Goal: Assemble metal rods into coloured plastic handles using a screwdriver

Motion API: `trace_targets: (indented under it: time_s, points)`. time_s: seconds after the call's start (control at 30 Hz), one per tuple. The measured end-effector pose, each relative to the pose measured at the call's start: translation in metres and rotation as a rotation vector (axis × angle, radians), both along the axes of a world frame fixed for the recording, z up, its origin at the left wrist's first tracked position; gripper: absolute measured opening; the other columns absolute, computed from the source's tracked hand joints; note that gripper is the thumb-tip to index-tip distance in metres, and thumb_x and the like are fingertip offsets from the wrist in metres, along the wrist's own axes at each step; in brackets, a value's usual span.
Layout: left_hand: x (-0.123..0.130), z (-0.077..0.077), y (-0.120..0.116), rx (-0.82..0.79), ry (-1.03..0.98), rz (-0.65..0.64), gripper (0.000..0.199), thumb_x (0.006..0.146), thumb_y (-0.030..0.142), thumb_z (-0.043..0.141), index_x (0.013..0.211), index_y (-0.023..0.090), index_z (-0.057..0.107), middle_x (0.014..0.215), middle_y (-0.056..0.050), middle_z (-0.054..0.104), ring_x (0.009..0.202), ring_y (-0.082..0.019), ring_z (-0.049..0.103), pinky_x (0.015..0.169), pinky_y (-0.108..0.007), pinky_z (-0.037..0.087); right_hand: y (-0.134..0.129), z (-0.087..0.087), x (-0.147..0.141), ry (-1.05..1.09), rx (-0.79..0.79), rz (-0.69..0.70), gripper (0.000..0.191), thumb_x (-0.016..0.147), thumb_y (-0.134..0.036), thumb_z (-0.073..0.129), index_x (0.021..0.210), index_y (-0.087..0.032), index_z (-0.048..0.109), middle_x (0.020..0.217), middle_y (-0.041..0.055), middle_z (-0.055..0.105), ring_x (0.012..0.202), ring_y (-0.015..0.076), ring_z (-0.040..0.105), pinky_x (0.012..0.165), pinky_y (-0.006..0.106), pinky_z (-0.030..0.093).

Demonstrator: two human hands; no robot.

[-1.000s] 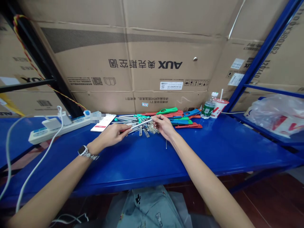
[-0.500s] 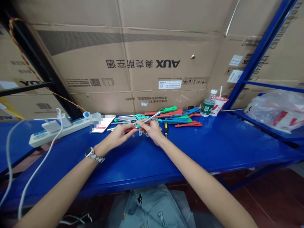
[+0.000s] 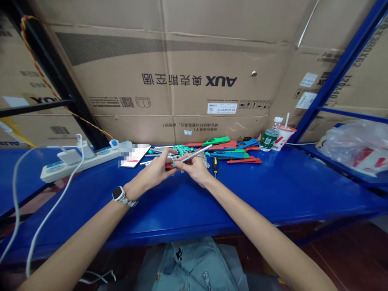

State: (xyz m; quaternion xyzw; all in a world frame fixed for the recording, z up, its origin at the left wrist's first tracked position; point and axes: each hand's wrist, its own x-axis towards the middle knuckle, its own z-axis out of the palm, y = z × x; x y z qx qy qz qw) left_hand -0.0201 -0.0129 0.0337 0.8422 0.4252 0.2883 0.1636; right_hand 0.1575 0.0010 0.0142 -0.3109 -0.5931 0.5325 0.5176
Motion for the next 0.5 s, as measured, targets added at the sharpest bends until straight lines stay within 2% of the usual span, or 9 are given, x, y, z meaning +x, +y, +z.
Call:
trace_targets:
  time_s: [0.2, 0.33, 0.5]
  points:
    - [-0.0003, -0.0001, -0.0030, -0.039, -0.082, -0.021, 0.043, 0.085, 0.018, 0.058, 0.125, 0.021, 0.040, 0.083, -0.001, 0.072, 0.067, -0.015, 0.062, 0.061, -0.025, 0.041, 0.0008, 0.0045, 0.0019, -0.071, 0.051, 0.066, 0.039, 0.059, -0.052, 0.090, 0.073, -0.022, 0.069, 0.063, -0.0027, 0.064, 0.058, 0.0122, 0.054, 0.059, 0.028, 0.044]
    - [0.0002, -0.0004, -0.0056, -0.074, -0.147, -0.066, 0.047, 0.080, 0.015, 0.060, 0.123, 0.021, 0.043, 0.082, 0.002, 0.070, 0.062, -0.012, 0.058, 0.061, -0.024, 0.042, -0.0038, 0.0057, 0.0030, -0.049, 0.087, 0.090, 0.037, 0.062, -0.051, 0.090, 0.072, -0.022, 0.069, 0.071, -0.0010, 0.066, 0.066, 0.0136, 0.059, 0.066, 0.030, 0.048]
    - [0.0093, -0.0016, -0.0055, -0.071, -0.221, -0.093, 0.041, 0.080, 0.014, 0.061, 0.117, 0.021, 0.043, 0.082, 0.001, 0.070, 0.067, -0.014, 0.063, 0.063, -0.025, 0.045, -0.0086, 0.0053, 0.0053, -0.027, 0.059, 0.049, 0.038, 0.065, -0.052, 0.088, 0.082, -0.023, 0.071, 0.067, -0.0021, 0.066, 0.061, 0.0132, 0.057, 0.064, 0.030, 0.048]
